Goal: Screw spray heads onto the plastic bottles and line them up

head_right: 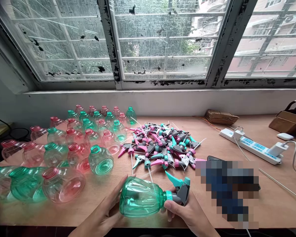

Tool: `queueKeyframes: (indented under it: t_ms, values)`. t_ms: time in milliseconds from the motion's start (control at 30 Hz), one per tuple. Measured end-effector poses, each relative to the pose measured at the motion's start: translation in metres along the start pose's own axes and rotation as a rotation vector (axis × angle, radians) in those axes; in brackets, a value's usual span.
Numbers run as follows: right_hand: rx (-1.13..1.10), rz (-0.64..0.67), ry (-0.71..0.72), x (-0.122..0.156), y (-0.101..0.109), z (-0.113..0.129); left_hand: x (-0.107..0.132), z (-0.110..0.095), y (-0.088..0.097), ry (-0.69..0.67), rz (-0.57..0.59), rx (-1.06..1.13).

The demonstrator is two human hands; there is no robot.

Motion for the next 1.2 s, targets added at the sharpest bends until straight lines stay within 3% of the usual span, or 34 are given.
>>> queueKeyframes:
  t_ms: [233,433,633,867,1200]
  values:
    - [-0.014,0.032,0.007,0.003,-0.006,-0.001,0.001,-0.008,-0.004,0.043,0.055,0.196]
    - [0.045,0.026,0.002,0.002,-0.002,-0.003,0.003,-0.003,0.001,-0.035,-0.007,-0.067]
    - [0.051,0.062,0.022,0.004,-0.01,0.004,0.003,-0.004,0.001,0.007,0.033,-0.009]
    - [0.034,0.008,-0.038,0.005,0.0,-0.013,0.001,-0.01,0.001,-0.031,0.037,-0.172]
    - [0.139,0.025,0.108,0.001,-0.008,0.015,0.0,-0.004,0.006,0.083,-0.01,0.035]
Point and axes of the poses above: each hand's wrist, its own x-axis away from the middle knuckle, its own y-axis out of the back of the hand, z = x × y, the point moved 10 cm from there along -x, towards the middle knuckle, and after that the axes turned 14 degrees about -z, right-handed, at the moved point
